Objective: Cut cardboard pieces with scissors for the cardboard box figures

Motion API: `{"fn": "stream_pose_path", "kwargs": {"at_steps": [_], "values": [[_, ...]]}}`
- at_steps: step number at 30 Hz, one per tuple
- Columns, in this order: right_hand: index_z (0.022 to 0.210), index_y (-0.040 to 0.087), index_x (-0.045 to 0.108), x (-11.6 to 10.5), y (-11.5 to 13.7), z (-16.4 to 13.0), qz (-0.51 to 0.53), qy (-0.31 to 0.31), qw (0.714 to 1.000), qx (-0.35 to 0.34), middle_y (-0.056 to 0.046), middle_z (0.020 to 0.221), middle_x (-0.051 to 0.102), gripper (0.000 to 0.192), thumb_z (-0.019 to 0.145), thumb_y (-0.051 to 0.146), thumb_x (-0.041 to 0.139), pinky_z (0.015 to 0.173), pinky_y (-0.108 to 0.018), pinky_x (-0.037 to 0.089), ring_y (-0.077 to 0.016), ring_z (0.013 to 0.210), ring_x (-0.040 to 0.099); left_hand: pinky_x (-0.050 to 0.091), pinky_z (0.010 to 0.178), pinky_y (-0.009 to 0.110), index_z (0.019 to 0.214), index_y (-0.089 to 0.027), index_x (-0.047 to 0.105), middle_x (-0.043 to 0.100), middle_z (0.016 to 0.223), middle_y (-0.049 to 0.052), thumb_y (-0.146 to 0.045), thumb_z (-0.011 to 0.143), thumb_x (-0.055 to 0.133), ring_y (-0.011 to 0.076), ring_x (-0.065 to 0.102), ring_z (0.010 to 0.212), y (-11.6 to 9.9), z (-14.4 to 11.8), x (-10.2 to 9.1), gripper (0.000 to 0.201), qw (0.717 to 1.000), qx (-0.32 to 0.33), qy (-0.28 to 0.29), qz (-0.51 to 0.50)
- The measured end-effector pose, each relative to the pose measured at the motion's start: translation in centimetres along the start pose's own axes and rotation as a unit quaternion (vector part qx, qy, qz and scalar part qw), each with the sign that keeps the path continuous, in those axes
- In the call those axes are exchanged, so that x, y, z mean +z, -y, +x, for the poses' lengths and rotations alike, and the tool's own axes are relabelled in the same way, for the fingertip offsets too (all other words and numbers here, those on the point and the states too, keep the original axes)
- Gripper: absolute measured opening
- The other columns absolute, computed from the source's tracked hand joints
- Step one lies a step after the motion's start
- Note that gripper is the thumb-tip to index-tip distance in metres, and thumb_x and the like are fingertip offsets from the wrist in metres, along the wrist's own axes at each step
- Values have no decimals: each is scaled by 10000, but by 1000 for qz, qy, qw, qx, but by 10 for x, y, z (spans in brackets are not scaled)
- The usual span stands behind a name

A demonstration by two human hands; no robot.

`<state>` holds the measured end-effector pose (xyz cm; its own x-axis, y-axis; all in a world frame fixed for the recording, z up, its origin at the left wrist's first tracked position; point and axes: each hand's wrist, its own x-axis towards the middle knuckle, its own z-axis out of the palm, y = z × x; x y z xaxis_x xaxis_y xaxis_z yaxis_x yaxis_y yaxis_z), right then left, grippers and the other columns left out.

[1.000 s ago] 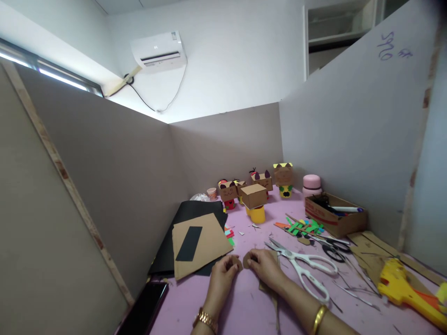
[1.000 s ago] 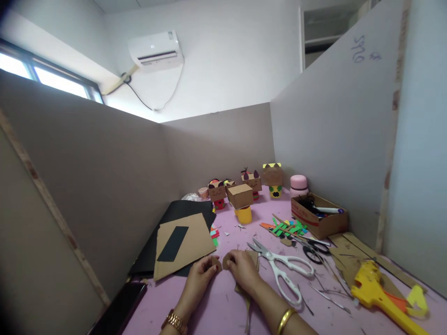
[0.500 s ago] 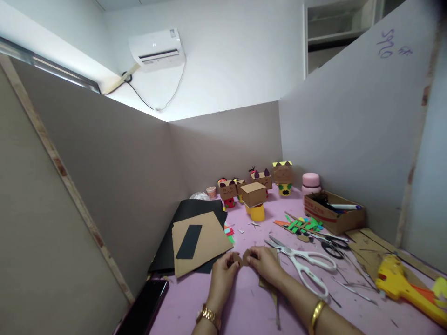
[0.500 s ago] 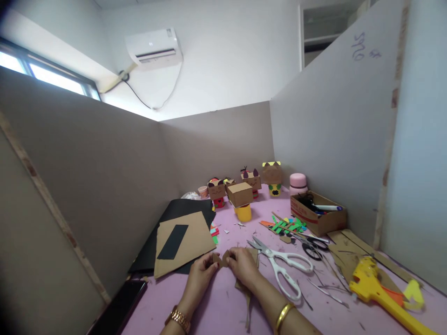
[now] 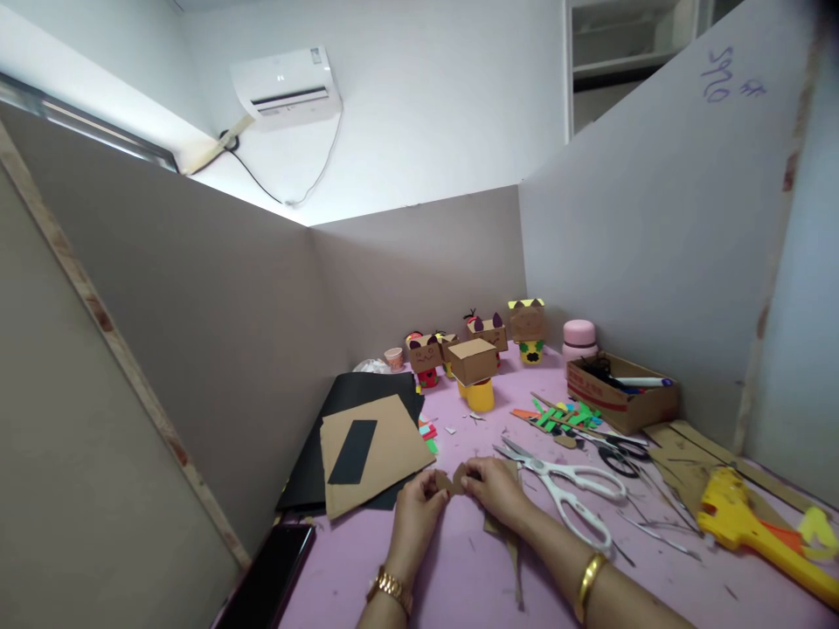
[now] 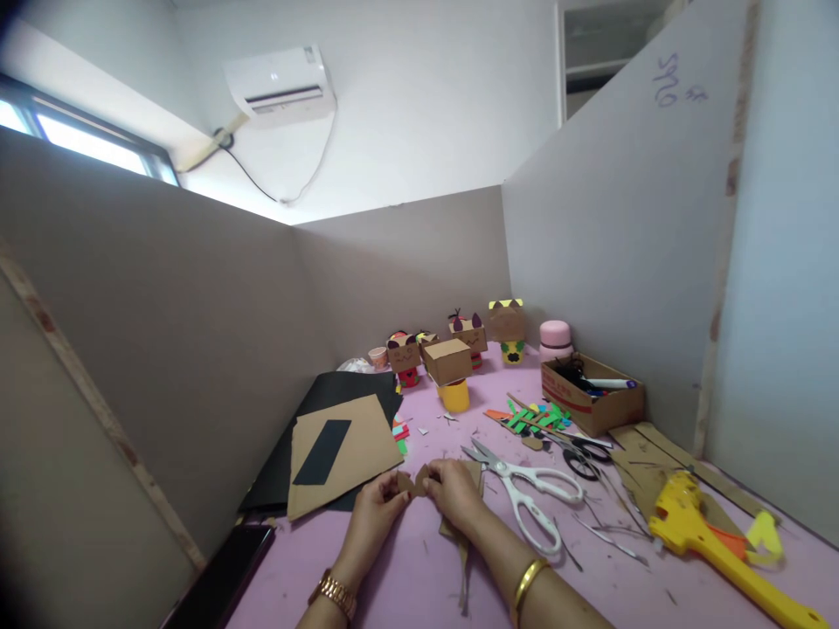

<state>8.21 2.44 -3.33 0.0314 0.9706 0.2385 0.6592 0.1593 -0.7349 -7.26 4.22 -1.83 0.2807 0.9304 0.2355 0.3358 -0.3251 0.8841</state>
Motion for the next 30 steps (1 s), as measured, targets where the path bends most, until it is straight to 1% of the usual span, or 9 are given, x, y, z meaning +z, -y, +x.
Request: {"fn": "stream_pose_path", "kwargs": {"at_steps": [4,9,13,19,24,27,30], "values": [[742,144,630,-2,2,0,-9,-1,1000,-1,21,719,665,234,884,312,550,687,-327,516,-138,698,637,439,674,272,727,-174,701,716,701,19,-179,597,602,217,620,717,-2,0,0,163,1000,-9,-4,-4],[724,146,623,-2,2,1,-10,3,1000,1,28,693,652,249,887,317,543,666,-315,511,-131,669,627,438,661,272,710,-172,698,707,677,12,-187,594,608,213,615,696,-2,1,0,147,1000,-14,-6,-3],[726,148,624,-3,4,0,-9,3,1000,4,25,703,657,249,883,324,546,684,-324,507,-138,690,630,436,659,269,695,-178,692,704,674,11,-193,597,613,211,612,690,-3,0,0,126,1000,-14,-6,0],[707,146,626,-6,9,-2,-5,-14,1000,5,26,697,660,255,880,319,552,687,-326,509,-141,697,634,436,657,270,714,-179,691,704,674,13,-214,611,608,216,615,691,-4,0,-1,137,1000,-9,-4,3],[705,144,629,-3,10,-1,11,-21,1000,3,29,683,662,237,874,297,566,681,-321,516,-138,690,640,441,668,279,726,-183,686,705,685,18,-232,614,605,225,616,693,-4,1,0,147,1000,-2,-7,5],[693,142,636,-2,13,-2,28,-25,999,3,31,673,670,230,871,274,574,673,-315,521,-135,680,646,436,656,276,689,-183,673,691,664,13,-208,602,594,220,604,679,-5,2,-1,120,1000,3,-4,8],[698,142,646,-9,18,0,46,-28,999,-1,26,689,684,208,864,251,585,695,-323,524,-138,704,654,417,612,267,613,-178,642,650,594,-3,-163,594,564,203,577,632,-10,7,-2,82,1000,12,7,15]]}}
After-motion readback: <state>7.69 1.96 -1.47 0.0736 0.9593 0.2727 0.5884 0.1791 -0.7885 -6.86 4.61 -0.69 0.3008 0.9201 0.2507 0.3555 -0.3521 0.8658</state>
